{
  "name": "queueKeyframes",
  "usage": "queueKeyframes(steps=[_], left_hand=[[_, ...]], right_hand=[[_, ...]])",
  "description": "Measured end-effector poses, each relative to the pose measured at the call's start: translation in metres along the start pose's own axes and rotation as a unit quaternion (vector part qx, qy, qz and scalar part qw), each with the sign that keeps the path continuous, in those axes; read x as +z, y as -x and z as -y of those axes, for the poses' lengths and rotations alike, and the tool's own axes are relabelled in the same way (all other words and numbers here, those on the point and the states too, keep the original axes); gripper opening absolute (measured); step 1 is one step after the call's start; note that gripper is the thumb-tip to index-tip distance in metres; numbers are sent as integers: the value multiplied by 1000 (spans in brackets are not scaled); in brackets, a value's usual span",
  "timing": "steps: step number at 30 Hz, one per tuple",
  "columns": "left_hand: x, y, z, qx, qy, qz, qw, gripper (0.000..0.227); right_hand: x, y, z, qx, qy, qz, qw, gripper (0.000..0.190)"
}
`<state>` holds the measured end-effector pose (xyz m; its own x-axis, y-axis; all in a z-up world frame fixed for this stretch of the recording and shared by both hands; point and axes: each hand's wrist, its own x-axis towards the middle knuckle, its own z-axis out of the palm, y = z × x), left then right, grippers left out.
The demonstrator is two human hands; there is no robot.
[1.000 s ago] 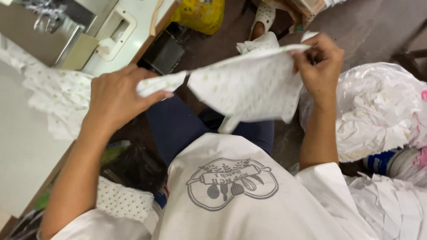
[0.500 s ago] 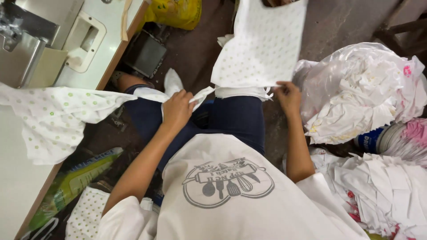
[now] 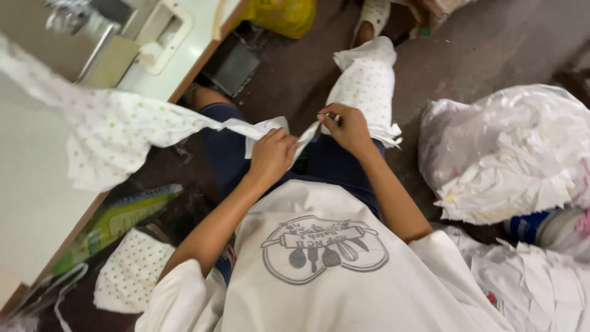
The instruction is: A worker is rapidly picking up, unfolding, and stacking small pieces of white fabric with green polka dots at a sewing workstation.
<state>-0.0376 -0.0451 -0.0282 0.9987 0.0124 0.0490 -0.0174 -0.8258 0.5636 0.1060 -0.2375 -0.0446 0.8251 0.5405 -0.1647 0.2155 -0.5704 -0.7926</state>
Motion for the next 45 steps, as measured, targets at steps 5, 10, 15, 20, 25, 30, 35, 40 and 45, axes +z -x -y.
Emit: queueKeyframes(steps=[5, 10, 15, 20, 25, 30, 35, 40, 45], left_hand=[[-66, -20, -17, 1, 159, 30, 987, 10], [-181, -13, 38, -73, 22, 206, 976, 50], [-273, -17, -20, -74, 103, 202, 971, 31], [-246, -66, 2, -69, -118, 56, 989, 37], [-223, -75, -40, 142, 4, -218, 965, 30], [-129, -62, -9, 86, -42, -157, 983, 29], [-53, -26, 9, 3, -60, -1, 998, 31], [-39, -6, 9, -57, -22, 108, 992, 22], [-63, -9, -19, -24, -15, 130, 991, 23]], right_hand=[[-32, 24, 97, -54, -103, 146, 982, 41], [-122, 53, 133, -127, -161, 143, 968, 16], [-228, 97, 121, -145, -142, 16, 979, 21], [-245, 23, 52, -140, 100, -258, 951, 32], [-260, 68, 40, -165, 23, -358, 919, 22], [-193, 81, -50, -25, 5, -427, 904, 18], [-114, 110, -176, 136, 78, -294, 943, 14], [-85, 94, -134, 348, 176, -63, 919, 58], [-13, 42, -6, 4, 105, -22, 994, 27]])
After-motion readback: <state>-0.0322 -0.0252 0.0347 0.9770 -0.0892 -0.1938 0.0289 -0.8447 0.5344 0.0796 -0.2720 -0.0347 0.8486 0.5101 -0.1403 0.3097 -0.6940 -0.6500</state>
